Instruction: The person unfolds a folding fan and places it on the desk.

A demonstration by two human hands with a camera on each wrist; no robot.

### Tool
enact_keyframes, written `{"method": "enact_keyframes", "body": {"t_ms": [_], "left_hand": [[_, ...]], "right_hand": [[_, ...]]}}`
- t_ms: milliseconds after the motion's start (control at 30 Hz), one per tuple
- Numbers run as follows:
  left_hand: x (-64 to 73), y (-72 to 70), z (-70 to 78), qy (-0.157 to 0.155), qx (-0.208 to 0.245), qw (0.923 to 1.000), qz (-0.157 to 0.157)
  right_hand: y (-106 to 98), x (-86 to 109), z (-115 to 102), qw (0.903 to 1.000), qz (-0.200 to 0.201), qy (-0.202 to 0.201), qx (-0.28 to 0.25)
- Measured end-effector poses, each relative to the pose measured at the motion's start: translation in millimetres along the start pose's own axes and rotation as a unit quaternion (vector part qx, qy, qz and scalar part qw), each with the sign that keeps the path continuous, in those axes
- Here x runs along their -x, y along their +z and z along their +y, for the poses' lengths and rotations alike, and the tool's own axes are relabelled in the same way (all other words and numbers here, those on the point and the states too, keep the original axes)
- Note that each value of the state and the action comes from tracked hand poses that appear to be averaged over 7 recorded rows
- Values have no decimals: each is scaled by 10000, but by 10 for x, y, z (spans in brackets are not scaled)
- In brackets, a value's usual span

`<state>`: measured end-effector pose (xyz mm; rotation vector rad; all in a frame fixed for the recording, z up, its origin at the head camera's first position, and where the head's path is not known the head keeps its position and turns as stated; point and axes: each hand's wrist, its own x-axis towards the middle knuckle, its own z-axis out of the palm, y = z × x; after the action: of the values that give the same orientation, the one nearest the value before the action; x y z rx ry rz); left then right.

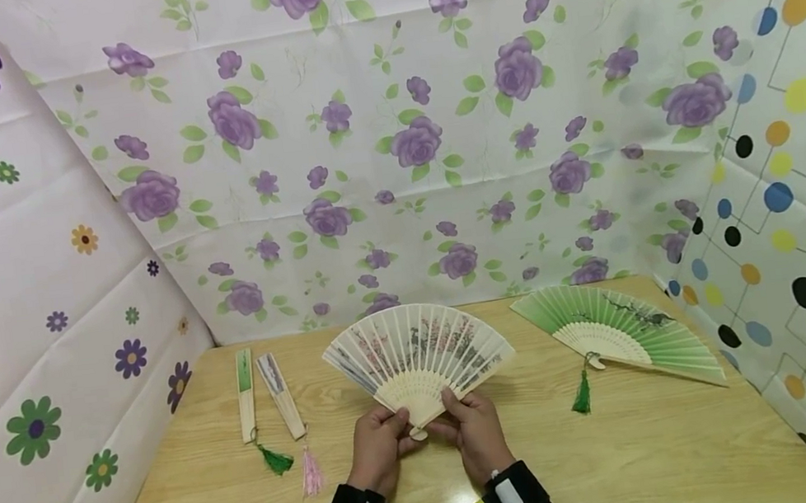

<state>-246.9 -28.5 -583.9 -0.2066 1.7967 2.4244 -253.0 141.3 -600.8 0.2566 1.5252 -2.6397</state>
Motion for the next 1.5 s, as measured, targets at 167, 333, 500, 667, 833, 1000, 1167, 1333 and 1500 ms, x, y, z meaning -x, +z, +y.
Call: {"method": "enact_keyframes", "body": {"t_ms": [167,333,500,667,833,1000,1167,1333,1500], "left_hand": [[1,-2,-22,-34,5,10000,-37],[-2,1,-21,2,12,10000,-61],[-14,5,-22,49,191,9998,79],[-17,16,-25,81,356,9990,245],[-8,20,-11,33,343,9990,276],[1,21,-7,36,316,9992,248],[2,25,-8,97,335,9990,278],[-16,17,-17,157,509,9978,399],[-31,9,-22,161,555,9972,469]], "right_hand": [[-34,-21,-5,9997,-29,160,198],[-40,-27,-19,9997,-94,54,224],[5,26,1,9996,-38,-279,-51],[75,95,39,9984,205,-311,-422],[61,61,42,9987,60,-244,-447],[-14,-1,15,9995,-24,-199,-263],[-51,-35,-13,9996,-23,-227,-162],[-19,-6,0,9986,-33,-343,-413],[2,10,14,9981,-22,-296,-541]]}}
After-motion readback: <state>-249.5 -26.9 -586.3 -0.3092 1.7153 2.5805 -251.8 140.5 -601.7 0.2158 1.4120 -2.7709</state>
